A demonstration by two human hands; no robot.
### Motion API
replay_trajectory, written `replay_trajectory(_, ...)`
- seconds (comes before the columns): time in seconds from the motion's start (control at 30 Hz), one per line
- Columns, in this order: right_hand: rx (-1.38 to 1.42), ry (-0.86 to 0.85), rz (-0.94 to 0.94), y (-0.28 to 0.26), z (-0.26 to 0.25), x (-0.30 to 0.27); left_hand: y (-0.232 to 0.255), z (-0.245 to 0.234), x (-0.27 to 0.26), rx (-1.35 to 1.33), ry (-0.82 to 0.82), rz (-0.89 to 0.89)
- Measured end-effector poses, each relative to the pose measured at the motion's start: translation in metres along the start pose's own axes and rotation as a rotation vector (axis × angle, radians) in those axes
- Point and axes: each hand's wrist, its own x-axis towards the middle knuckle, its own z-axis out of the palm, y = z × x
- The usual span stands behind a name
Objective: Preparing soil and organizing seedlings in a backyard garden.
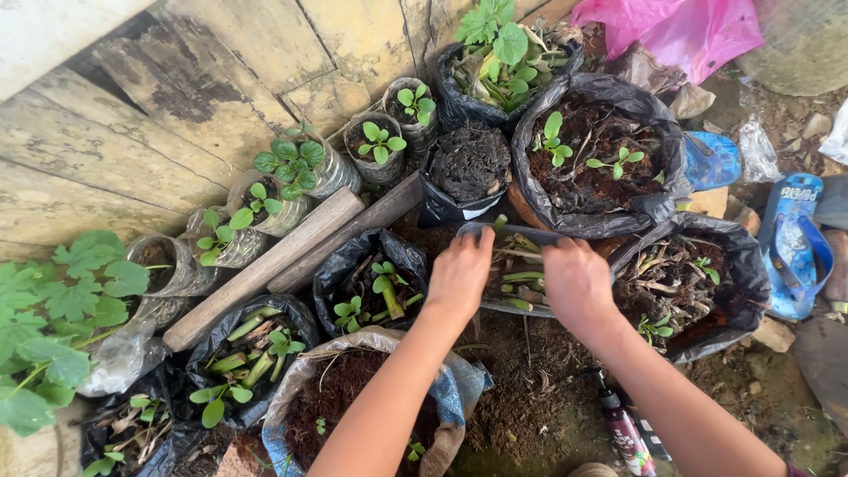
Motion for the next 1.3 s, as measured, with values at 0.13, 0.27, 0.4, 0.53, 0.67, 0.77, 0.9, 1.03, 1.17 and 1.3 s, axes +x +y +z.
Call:
replay_trajectory(0.13,0.147,0.056,0.017,0.009,0.005,-0.005,-0.011,0.005,-0.006,-0.115,0.046,0.088)
replay_trajectory(0.27,0.327,0.125,0.013,-0.002,-0.008,-0.002,-0.008,-0.005,-0.002,-0.067,0.011,0.125)
replay_trajectory(0.4,0.368,0.054,0.124,-0.004,0.010,-0.001,0.009,-0.012,0.002,-0.013,-0.132,0.077)
replay_trajectory(0.53,0.318,0.109,0.164,0.006,0.033,-0.001,0.026,-0.034,0.000,-0.220,-0.365,-0.087)
replay_trajectory(0.67,0.383,-0.017,0.110,0.017,0.006,0.007,0.014,-0.046,-0.001,-0.414,-0.486,-0.133)
replay_trajectory(0.77,0.553,-0.569,0.418,0.026,-0.033,0.014,0.012,-0.054,-0.006,-0.425,-0.466,0.000)
replay_trajectory(0.9,0.503,-0.356,-0.034,0.056,-0.054,0.006,0.014,-0.058,-0.014,-0.233,-0.320,0.273)
replay_trajectory(1.03,0.187,-0.277,-0.278,0.056,-0.051,-0.015,0.005,-0.046,-0.018,-0.064,-0.310,0.343)
replay_trajectory(1.17,0.097,-0.249,-0.353,0.033,-0.048,-0.036,-0.013,-0.006,-0.017,-0.064,-0.225,0.368)
replay_trajectory(1.3,0.066,-0.367,-0.256,0.010,-0.069,-0.029,-0.014,-0.001,-0.014,-0.053,-0.189,0.366)
